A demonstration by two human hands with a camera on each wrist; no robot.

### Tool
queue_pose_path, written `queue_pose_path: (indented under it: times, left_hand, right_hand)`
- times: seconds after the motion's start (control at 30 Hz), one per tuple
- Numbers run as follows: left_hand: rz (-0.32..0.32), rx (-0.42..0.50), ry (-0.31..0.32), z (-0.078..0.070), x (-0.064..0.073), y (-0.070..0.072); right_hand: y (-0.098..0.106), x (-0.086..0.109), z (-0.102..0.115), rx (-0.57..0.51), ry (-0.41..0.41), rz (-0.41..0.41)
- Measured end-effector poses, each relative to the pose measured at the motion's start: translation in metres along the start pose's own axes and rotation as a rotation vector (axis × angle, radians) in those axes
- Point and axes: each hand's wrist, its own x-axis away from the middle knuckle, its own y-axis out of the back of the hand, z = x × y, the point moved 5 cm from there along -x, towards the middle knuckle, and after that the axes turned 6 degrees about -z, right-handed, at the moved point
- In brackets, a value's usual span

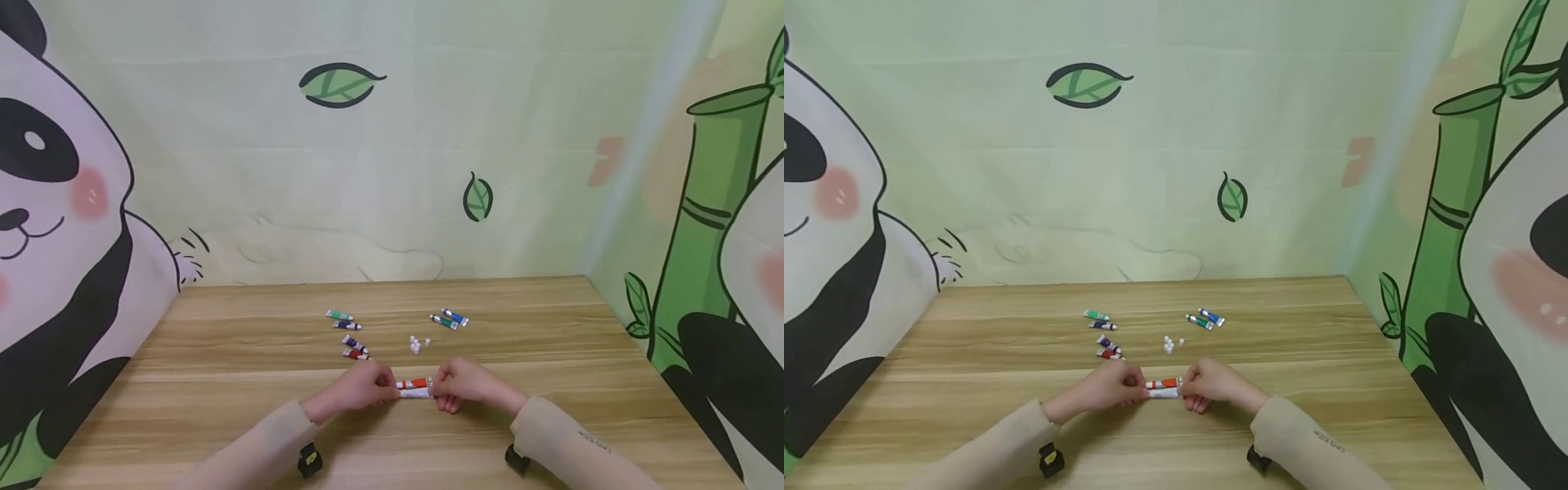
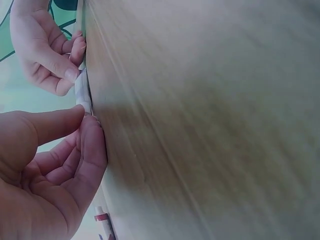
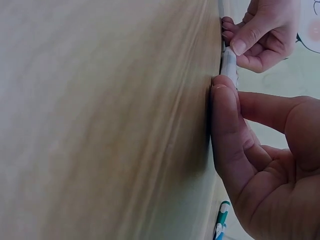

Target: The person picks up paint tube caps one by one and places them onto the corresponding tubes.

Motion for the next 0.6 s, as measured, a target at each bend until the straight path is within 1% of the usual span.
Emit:
queue_pose_path:
  times: [0.17, 0.37, 0.47, 0.6]
  left_hand:
    - [0.003, 0.019, 0.016, 0.0024, -0.0006, -0.0003]
    - [0.007, 0.015, 0.018, 0.0022, -0.0023, 0.0026]
    - [0.015, 0.02, 0.038, 0.0034, -0.0036, 0.0034]
    - [0.027, 0.036, 0.059, 0.0072, -0.0031, 0.0007]
  right_hand:
    - [-0.0018, 0.0004, -0.0022, 0.005, -0.031, 0.001]
    - [-0.0007, -0.0013, -0.0003, 0.013, -0.044, 0.001]
    - [0.0003, -0.0011, 0.0018, 0.007, -0.046, 0.0]
    - [-0.0012, 0.0001, 0.0015, -0.001, -0.055, 0.003]
